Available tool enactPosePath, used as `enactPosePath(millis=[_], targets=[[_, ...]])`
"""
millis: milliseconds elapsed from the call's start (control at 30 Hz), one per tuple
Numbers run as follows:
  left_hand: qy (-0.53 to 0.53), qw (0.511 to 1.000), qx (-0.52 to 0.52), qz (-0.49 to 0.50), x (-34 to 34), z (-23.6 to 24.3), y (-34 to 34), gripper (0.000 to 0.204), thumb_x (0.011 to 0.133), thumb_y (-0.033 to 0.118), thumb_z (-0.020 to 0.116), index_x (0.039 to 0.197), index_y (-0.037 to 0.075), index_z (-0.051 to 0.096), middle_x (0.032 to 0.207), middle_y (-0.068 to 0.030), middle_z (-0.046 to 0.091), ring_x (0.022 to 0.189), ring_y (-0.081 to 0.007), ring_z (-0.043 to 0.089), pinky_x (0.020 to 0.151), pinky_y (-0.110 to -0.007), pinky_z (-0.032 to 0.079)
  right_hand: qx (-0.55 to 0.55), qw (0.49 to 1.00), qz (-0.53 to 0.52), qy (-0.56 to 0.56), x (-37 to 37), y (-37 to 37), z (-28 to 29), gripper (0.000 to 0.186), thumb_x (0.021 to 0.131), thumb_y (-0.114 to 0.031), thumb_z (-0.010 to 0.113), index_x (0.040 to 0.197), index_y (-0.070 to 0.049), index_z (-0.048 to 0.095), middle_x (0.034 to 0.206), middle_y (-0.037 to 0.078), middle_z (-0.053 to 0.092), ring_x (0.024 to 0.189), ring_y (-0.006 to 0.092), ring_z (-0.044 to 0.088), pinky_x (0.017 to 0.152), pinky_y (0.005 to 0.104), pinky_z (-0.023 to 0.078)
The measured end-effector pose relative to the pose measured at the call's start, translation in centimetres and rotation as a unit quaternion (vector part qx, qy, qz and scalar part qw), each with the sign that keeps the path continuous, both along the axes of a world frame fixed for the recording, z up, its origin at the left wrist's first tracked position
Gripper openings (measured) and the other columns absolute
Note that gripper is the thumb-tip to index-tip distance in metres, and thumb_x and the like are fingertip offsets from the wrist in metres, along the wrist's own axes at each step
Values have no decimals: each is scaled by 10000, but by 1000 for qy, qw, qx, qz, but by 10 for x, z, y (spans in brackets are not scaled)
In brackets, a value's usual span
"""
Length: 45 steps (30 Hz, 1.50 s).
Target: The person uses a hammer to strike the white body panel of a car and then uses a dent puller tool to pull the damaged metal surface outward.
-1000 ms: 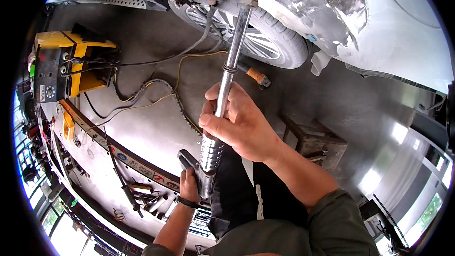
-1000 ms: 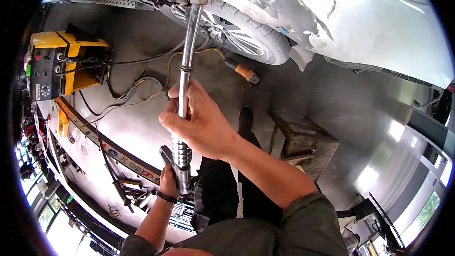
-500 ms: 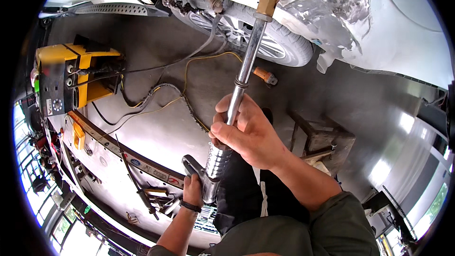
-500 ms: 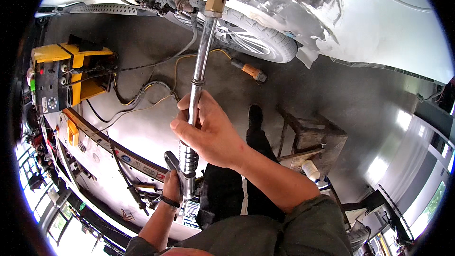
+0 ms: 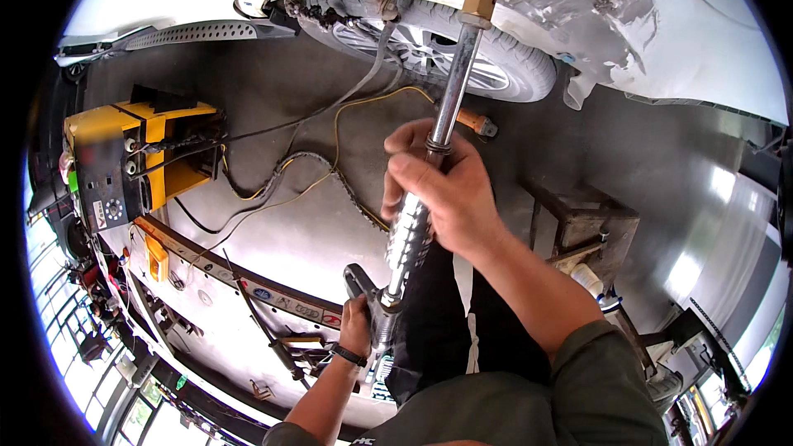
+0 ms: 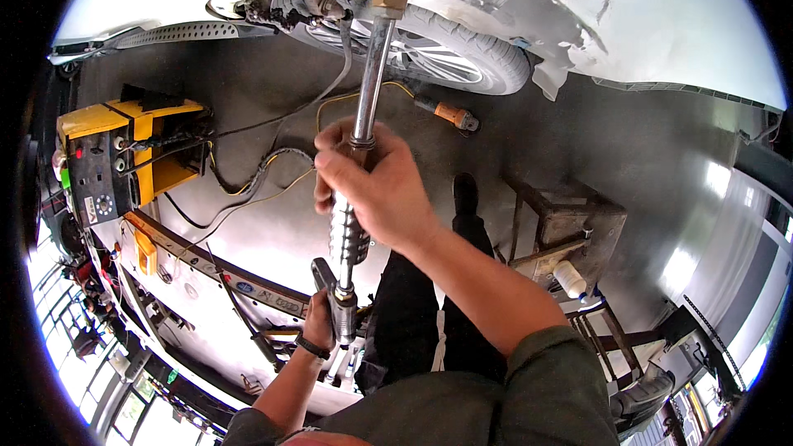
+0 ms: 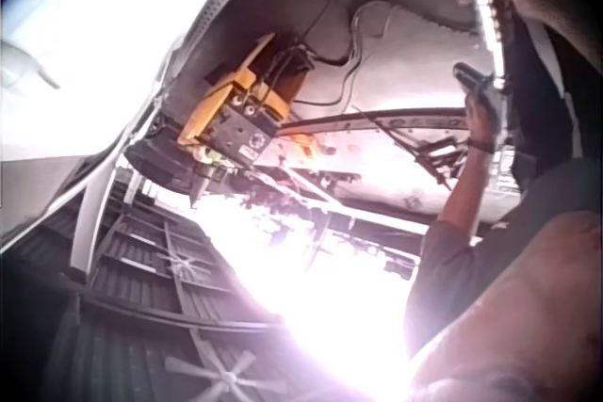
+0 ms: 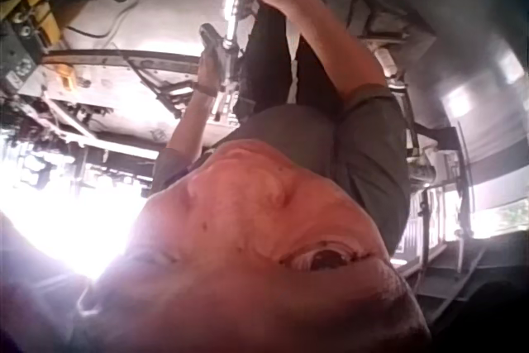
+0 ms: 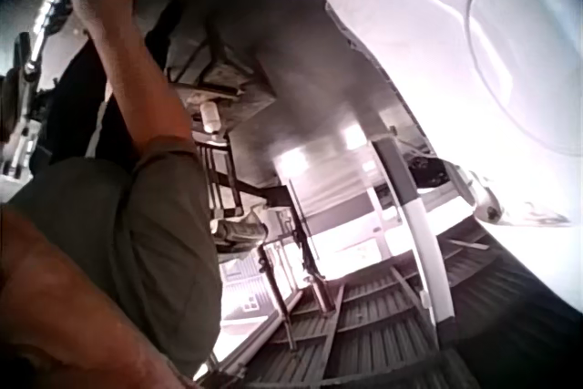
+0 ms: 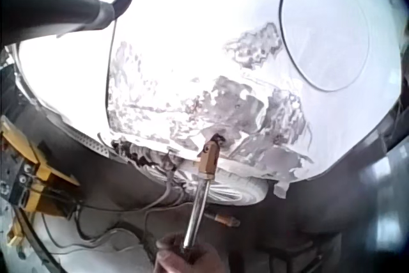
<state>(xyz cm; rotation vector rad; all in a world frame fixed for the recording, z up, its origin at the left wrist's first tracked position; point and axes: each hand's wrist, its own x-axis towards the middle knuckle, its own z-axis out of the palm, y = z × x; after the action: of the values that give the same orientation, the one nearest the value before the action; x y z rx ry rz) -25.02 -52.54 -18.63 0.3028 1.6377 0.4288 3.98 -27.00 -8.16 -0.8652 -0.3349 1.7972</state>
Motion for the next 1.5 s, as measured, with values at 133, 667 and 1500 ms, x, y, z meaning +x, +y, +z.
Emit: enactPosePath(millis=[133,667,1500], targets=[[-15,999,-35,33,-17,-22,-4,446,1038,435,417,1118,64,651,956,-50,705,840,-175,684,781,-333,553,4,999,-5,-39,-35,-45,-16,208,955,-134,693,1096,-27,583,792,73,642,669,161,657,644,317,568],[233,949,213,28,-79,35,89,282,1018,224,480,1209,36,569,1012,-123,574,956,-259,596,887,-407,516,-11,997,-12,-72,-55,7,21,444,932,-143,679,1235,49,416,956,95,609,813,123,595,712,293,493],[-2,986,-38,-161,-85,61,19,396,1029,244,359,1047,-27,646,944,-214,659,904,-295,641,781,-441,505,-58,991,81,-84,-31,-26,51,333,921,-125,668,1139,-16,440,886,47,537,786,115,559,730,296,470]])
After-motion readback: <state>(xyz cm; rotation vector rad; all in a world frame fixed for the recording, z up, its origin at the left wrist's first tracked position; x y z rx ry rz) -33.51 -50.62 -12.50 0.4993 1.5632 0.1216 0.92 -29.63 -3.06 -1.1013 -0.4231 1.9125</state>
